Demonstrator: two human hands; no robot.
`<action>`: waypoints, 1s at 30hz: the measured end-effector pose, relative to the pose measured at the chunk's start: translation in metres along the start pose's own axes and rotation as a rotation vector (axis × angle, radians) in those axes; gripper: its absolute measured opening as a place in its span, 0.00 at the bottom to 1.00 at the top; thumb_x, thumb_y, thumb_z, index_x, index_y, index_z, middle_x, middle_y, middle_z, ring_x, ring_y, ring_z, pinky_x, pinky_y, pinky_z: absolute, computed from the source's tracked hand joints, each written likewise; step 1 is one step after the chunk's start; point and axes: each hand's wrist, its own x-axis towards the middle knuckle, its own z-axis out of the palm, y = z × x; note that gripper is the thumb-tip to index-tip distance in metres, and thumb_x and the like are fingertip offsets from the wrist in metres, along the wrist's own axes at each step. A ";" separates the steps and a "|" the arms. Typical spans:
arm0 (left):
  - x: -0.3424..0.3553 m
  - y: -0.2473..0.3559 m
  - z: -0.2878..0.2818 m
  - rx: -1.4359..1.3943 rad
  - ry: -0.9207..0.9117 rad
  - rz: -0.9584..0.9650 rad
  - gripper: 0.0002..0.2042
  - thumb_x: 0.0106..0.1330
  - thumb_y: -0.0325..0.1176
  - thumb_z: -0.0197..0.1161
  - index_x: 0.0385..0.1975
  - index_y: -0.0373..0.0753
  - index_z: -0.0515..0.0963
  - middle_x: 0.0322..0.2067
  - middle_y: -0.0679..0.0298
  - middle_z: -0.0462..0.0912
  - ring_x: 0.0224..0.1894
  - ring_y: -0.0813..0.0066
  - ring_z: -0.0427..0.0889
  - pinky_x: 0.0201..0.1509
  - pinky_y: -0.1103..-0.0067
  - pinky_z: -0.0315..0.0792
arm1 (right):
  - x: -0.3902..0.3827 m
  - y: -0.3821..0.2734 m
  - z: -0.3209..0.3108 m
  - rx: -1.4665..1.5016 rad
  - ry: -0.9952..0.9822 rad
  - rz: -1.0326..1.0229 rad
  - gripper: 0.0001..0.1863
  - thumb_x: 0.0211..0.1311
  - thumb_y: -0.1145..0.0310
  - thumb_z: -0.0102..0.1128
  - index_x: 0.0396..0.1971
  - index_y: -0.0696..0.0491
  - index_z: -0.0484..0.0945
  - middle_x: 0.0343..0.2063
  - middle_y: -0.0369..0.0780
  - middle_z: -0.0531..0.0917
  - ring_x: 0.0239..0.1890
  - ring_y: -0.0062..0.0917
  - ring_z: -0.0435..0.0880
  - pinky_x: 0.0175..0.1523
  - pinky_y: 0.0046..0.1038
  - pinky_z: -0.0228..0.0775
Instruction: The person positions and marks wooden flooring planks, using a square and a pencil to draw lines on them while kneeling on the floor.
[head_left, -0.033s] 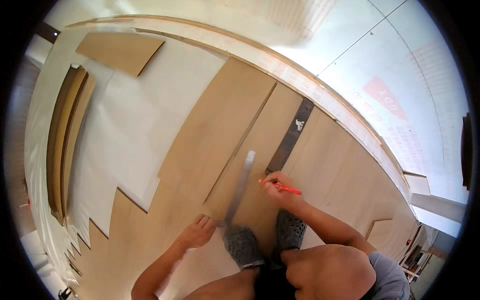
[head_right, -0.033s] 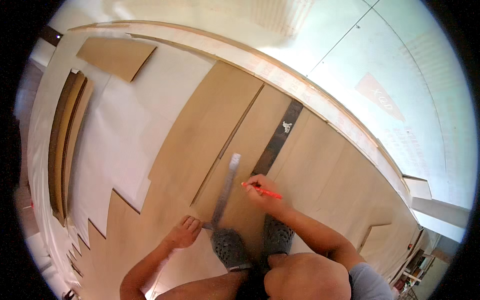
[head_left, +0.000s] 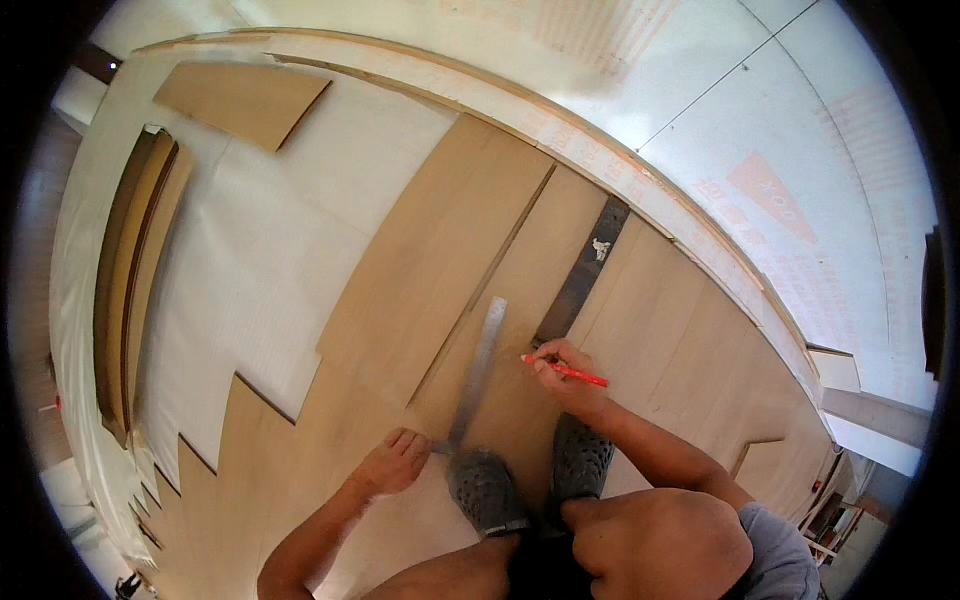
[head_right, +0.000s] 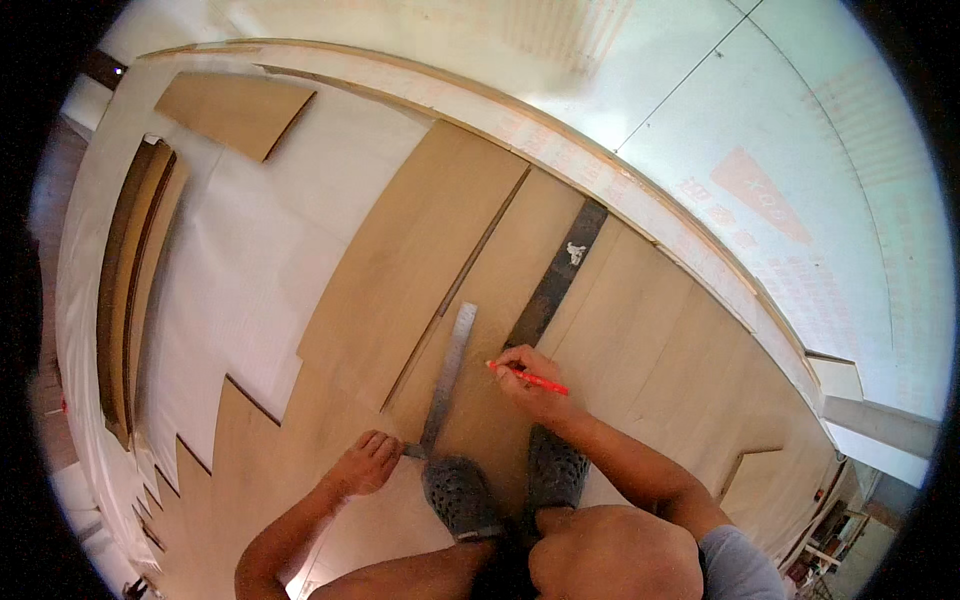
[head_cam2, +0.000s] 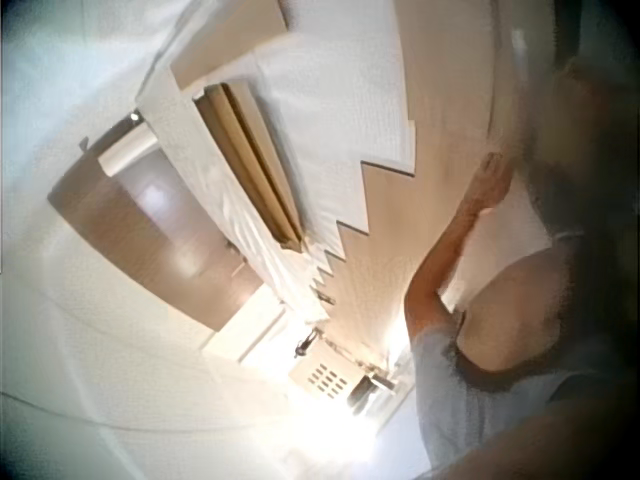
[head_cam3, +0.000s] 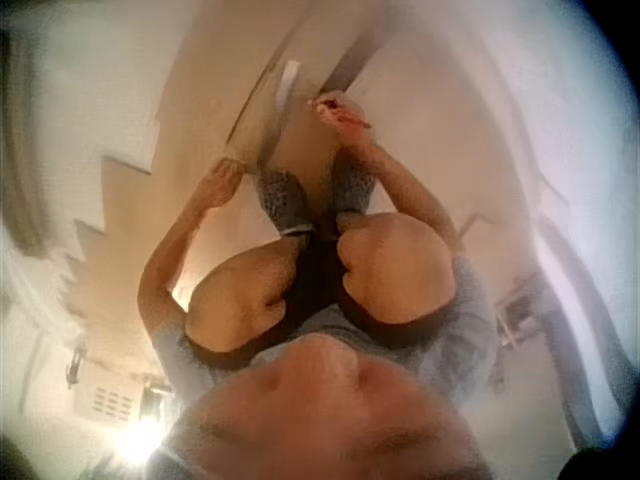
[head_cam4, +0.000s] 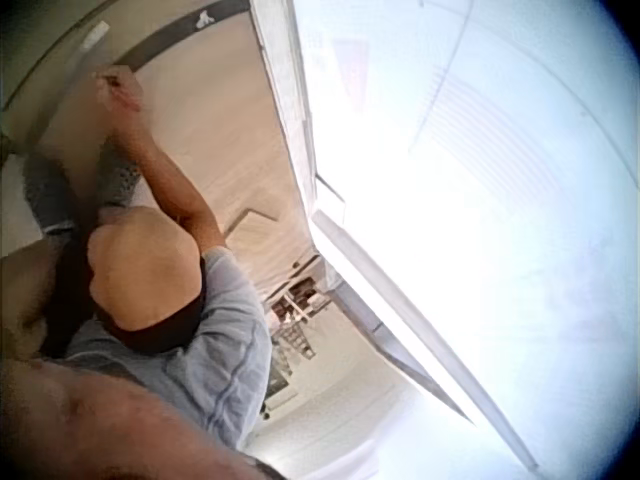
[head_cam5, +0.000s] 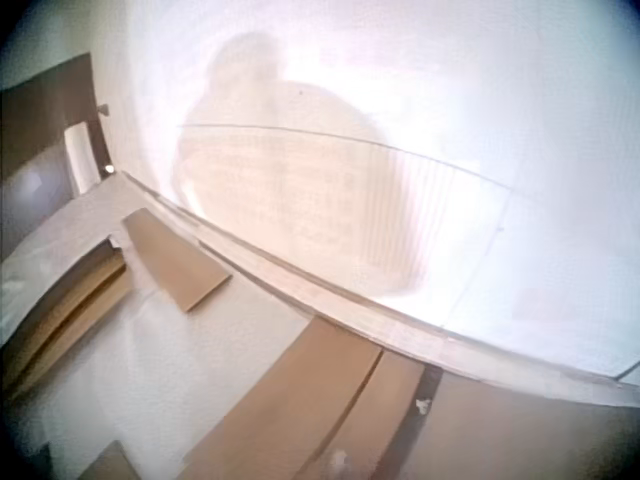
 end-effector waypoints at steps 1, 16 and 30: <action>0.000 -0.001 -0.002 0.012 0.032 -0.021 0.19 0.62 0.34 0.57 0.50 0.30 0.79 0.46 0.53 0.78 0.53 0.55 0.75 0.62 0.63 0.68 | 0.001 -0.001 -0.003 -0.018 0.015 -0.017 0.06 0.66 0.71 0.59 0.40 0.57 0.77 0.32 0.37 0.82 0.35 0.18 0.79 0.40 0.24 0.72; 0.134 -0.010 0.034 -0.135 0.463 -0.916 0.17 0.63 0.35 0.67 0.49 0.35 0.76 0.44 0.53 0.76 0.48 0.51 0.75 0.56 0.61 0.70 | -0.011 0.007 0.013 -0.077 -0.086 0.050 0.06 0.66 0.71 0.61 0.37 0.57 0.77 0.29 0.36 0.82 0.30 0.17 0.78 0.36 0.23 0.70; 0.137 -0.067 0.020 -0.217 0.471 -0.743 0.35 0.54 0.45 0.72 0.62 0.38 0.71 0.65 0.49 0.66 0.65 0.47 0.66 0.68 0.56 0.62 | -0.016 0.008 0.002 -0.124 -0.078 0.071 0.05 0.64 0.72 0.63 0.38 0.56 0.79 0.31 0.39 0.82 0.32 0.20 0.80 0.37 0.23 0.72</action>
